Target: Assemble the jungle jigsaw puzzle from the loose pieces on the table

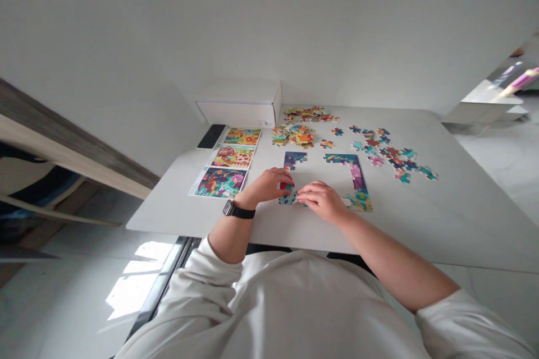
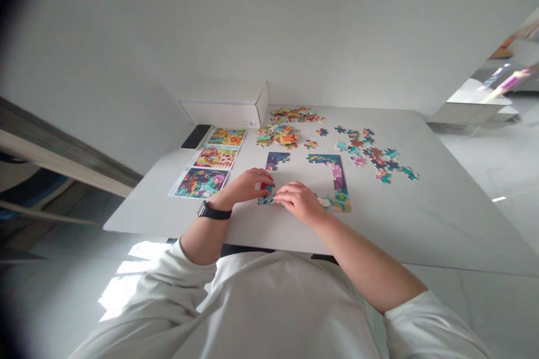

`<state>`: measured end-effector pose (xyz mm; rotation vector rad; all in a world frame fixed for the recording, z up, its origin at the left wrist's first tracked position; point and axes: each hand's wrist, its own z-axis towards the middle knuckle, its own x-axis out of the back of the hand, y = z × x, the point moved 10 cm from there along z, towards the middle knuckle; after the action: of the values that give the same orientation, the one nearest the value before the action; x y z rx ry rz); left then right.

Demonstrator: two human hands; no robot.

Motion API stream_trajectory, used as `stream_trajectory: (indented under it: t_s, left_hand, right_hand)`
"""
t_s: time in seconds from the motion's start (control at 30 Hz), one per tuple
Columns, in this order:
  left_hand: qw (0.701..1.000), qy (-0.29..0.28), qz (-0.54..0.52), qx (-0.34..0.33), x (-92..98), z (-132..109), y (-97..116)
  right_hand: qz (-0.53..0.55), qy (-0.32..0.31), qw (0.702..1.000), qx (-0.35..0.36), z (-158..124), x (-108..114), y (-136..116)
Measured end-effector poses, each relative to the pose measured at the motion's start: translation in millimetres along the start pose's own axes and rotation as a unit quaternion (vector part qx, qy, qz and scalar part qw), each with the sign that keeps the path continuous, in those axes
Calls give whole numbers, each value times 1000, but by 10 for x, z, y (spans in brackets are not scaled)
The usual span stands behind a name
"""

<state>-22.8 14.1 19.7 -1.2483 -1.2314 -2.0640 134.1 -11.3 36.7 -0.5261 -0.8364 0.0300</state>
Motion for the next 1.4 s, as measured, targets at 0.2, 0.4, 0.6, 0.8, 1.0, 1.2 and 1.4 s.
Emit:
stream_trajectory:
  t_s: [0.2, 0.4, 0.6, 0.8, 1.0, 1.2, 1.4]
  left_hand:
    - [1000, -6, -3, 5, 7, -3, 12]
    - [1000, -16, -13, 12, 9, -14, 21]
    - [1000, -11, 9, 27, -26, -9, 6]
    - [998, -20, 36, 47, -63, -11, 6]
    - [998, -17, 29, 45, -34, 7, 41]
    - [999, -17, 7, 34, -22, 3, 52]
    - [999, -12, 8, 37, -1, -8, 50]
  right_hand:
    - [-12, -23, 1000, -1, -14, -72, 12]
    - [-38, -55, 998, -10, -61, -112, 0]
    - [-57, -89, 994, 4, -58, -179, -37]
    - [-60, -41, 997, -24, -23, 85, 65]
    - [-62, -28, 995, -66, -78, 252, 264]
    - [-77, -80, 993, -50, -110, 34, 231]
    - [-88, -99, 990, -55, -104, -12, 214]
